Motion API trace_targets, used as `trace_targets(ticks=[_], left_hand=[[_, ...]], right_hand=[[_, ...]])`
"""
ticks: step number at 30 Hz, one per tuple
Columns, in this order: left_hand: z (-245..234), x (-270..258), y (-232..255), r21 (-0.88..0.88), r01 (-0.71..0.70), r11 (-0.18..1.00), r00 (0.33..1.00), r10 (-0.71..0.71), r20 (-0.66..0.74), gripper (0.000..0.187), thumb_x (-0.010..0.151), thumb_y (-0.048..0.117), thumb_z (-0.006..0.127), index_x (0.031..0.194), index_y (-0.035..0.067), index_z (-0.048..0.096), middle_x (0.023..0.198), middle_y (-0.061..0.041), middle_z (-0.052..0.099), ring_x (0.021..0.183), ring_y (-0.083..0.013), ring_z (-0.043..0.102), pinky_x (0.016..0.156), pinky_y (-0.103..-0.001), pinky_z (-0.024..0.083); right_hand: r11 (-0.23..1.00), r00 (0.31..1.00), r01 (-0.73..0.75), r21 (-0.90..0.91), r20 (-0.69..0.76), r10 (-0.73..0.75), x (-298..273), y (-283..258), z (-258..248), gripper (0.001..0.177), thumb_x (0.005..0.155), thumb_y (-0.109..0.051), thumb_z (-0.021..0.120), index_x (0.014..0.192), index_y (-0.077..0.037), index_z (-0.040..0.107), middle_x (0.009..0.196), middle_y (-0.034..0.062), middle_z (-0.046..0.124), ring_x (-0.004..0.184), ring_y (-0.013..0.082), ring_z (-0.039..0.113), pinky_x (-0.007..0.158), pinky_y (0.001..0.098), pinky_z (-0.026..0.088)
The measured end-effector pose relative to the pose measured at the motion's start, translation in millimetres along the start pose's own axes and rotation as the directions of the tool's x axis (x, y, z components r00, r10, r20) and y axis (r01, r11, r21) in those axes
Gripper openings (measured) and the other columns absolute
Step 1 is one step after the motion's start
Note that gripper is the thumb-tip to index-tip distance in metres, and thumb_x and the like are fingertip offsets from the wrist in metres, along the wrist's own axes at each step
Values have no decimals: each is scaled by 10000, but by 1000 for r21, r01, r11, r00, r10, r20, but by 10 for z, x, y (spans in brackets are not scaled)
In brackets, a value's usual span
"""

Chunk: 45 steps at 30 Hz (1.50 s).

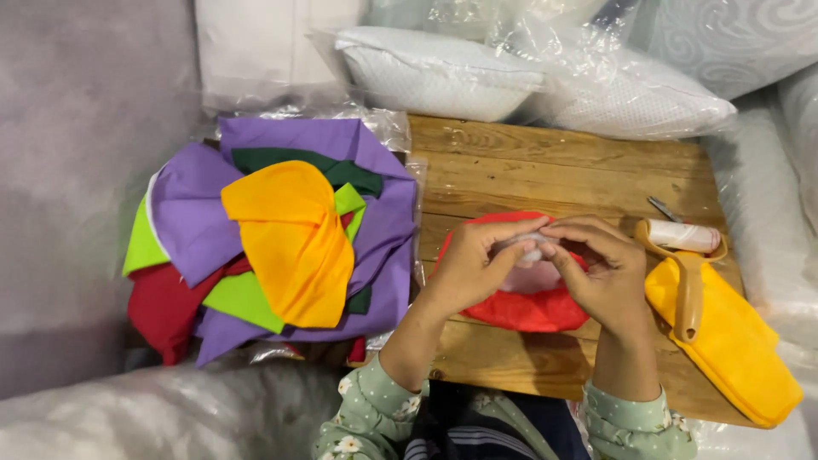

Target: The person is manually stuffing a red fabric pillow cover with white polyester fiberfill on a wooden workbench.

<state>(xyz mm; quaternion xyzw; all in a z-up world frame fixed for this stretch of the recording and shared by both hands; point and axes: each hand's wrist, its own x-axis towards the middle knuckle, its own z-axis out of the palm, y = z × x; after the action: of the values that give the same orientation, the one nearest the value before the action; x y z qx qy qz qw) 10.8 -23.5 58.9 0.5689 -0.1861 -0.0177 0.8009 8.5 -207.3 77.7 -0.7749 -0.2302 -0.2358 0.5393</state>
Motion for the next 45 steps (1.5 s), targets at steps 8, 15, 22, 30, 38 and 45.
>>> trace_targets(ticks=[8,15,22,30,38,45], left_hand=[[-255,399,13,399,-53,915,924,-107,368,413,1020,83,571,1432,85,552,1032,-230,755,1046,-369,725,856,-463,603],[-408,301,-275,541,-88,836,880,-189,435,466,1019,30,537,1482,85,532,1182,-249,737,1144,-431,688,945,-504,566],[-499,348,-261,599,-152,786,934,-85,348,424,1015,-4,510,1420,80,601,1274,-187,724,1266,-388,638,1073,-505,488],[-826,282,-1,497,-149,855,979,56,197,374,945,-68,567,1222,116,738,932,0,806,548,-60,479,538,-227,348],[-618,393,49,470,-240,849,958,131,254,183,943,52,720,1123,58,747,1080,-48,787,858,-154,755,857,-298,596],[-681,388,-68,494,-284,822,944,148,296,346,956,-51,632,1145,210,758,1189,-50,674,1149,-208,623,1021,-355,451]], right_hand=[[995,992,55,-82,122,-45,71,275,-114,80,822,-44,816,898,-67,806,845,92,777,743,288,761,671,371,596],[999,977,-14,-49,211,24,2,300,-105,74,806,1,785,815,-73,788,773,91,762,653,277,744,622,350,600],[992,977,-67,-109,196,88,-38,446,-185,120,758,45,784,800,-67,778,756,83,763,690,288,766,675,378,616],[987,987,-107,-118,-135,91,-266,623,-355,107,823,108,736,883,73,656,813,169,674,733,238,660,690,303,540],[913,926,262,-313,347,-147,-74,469,96,37,940,43,666,906,33,679,971,141,653,825,300,657,764,391,554],[912,928,182,-368,370,-36,-1,515,22,69,939,-86,712,953,-19,704,1109,149,693,981,329,647,892,433,529]])
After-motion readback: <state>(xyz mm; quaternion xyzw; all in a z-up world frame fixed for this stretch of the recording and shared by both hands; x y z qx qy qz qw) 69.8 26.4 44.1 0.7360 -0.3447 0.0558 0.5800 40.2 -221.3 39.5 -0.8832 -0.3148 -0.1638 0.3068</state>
